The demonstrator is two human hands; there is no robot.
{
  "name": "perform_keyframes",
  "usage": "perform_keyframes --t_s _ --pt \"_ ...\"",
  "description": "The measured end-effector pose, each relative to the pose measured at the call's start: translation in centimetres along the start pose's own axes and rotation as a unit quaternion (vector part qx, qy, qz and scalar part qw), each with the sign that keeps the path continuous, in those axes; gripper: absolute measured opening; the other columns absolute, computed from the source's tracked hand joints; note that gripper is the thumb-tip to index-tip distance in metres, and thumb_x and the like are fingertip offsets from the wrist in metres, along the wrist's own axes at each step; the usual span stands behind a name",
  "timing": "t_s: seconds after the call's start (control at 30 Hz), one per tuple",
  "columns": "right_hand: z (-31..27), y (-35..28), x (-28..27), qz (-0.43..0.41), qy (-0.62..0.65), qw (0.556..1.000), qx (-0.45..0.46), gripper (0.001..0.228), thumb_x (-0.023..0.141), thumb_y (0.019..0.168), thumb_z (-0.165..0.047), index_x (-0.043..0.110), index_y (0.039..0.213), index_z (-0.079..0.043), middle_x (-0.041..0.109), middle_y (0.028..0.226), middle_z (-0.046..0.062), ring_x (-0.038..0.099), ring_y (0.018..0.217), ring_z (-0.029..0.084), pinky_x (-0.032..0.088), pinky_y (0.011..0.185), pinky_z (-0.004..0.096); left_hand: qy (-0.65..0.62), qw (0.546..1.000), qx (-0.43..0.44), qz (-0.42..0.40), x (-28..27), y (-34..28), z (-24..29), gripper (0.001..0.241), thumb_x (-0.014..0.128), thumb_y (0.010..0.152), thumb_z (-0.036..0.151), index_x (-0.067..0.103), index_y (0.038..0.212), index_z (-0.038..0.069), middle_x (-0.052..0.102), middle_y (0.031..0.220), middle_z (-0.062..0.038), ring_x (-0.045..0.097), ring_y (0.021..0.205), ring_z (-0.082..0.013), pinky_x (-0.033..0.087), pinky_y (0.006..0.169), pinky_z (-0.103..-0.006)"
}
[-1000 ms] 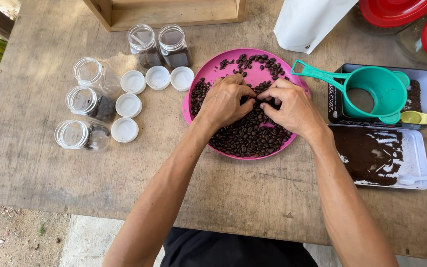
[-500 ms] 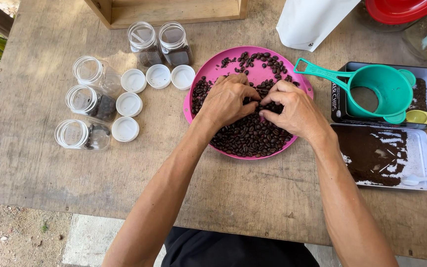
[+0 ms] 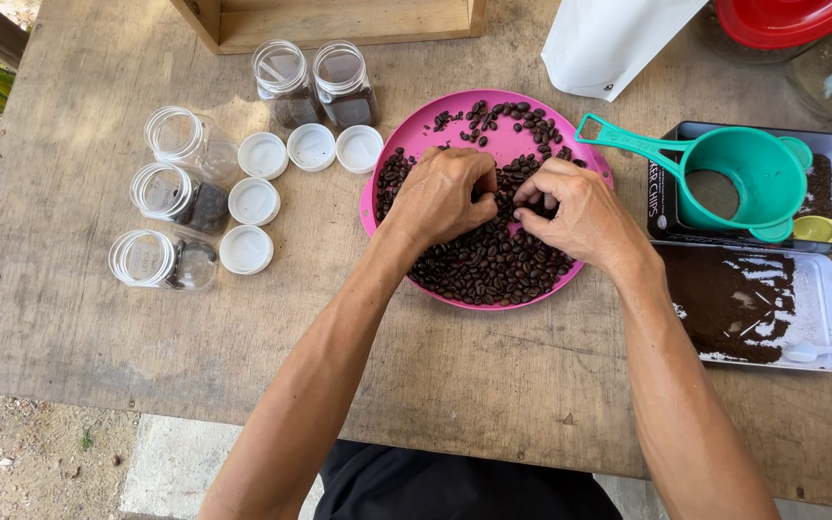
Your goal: Sorting roasted coffee beans on a plate and placing selected ones into glass jars.
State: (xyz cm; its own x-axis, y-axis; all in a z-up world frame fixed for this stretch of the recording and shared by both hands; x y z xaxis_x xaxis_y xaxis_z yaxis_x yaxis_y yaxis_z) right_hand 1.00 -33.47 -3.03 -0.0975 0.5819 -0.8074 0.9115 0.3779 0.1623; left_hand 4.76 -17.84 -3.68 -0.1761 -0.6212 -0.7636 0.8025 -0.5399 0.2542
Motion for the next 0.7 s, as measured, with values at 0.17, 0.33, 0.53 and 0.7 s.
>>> perform_keyframes --t_s 0.17,0.33,0.53,0.7 --pt "-2.4 0.5 -1.0 -0.020 -0.008 1.000 0.020 0.031 0.082 0.078 -0.020 0.077 0.105 -0.005 0.067 0.093 0.014 0.064 0.074 0.027 0.054 0.071 0.043 -0.014 1.000 -0.010 -0.020 -1.0 -0.1 1.3 0.002 0.071 0.081 0.018 0.072 0.082 0.017 0.071 0.080 -0.005 0.071 0.085 -0.0266 0.046 0.084 -0.0368" --pt "-2.1 0.6 -0.6 -0.030 -0.033 0.999 0.029 0.028 0.081 0.079 -0.015 0.078 0.106 -0.005 0.068 0.094 0.014 0.065 0.073 0.027 0.055 0.069 0.043 -0.009 0.999 -0.012 -0.045 -1.3 -0.2 1.8 0.005 0.073 0.081 0.020 0.076 0.083 0.018 0.072 0.080 -0.006 0.071 0.084 -0.0270 0.047 0.084 -0.0381" --pt "-1.3 0.7 -0.4 -0.023 -0.026 0.999 0.026 0.020 0.079 0.084 -0.011 0.078 0.103 -0.005 0.068 0.090 0.013 0.066 0.071 0.025 0.055 0.067 0.040 -0.023 0.998 -0.029 -0.047 -0.6 -0.1 1.0 0.006 0.073 0.080 0.020 0.077 0.085 0.021 0.073 0.084 -0.004 0.071 0.086 -0.0273 0.048 0.083 -0.0376" --pt "-1.2 0.8 -0.4 -0.014 -0.027 0.999 0.018 0.018 0.079 0.084 -0.011 0.077 0.100 -0.005 0.069 0.089 0.014 0.066 0.070 0.028 0.055 0.065 0.042 -0.036 0.997 -0.038 -0.051 -0.2 0.0 0.5 0.009 0.074 0.081 0.019 0.079 0.089 0.021 0.075 0.086 -0.006 0.072 0.086 -0.0289 0.049 0.084 -0.0374"
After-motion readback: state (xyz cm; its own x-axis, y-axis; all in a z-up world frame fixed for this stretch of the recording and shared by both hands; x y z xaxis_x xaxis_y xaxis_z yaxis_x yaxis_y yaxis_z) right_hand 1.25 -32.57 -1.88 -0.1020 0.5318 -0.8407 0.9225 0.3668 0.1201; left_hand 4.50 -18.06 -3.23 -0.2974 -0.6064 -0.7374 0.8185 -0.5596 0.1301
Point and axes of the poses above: each hand's wrist, its own y-axis towards the middle knuckle, its own x-axis out of the palm, z = x × y, the point moved 7 cm from there along y, towards the middle knuckle
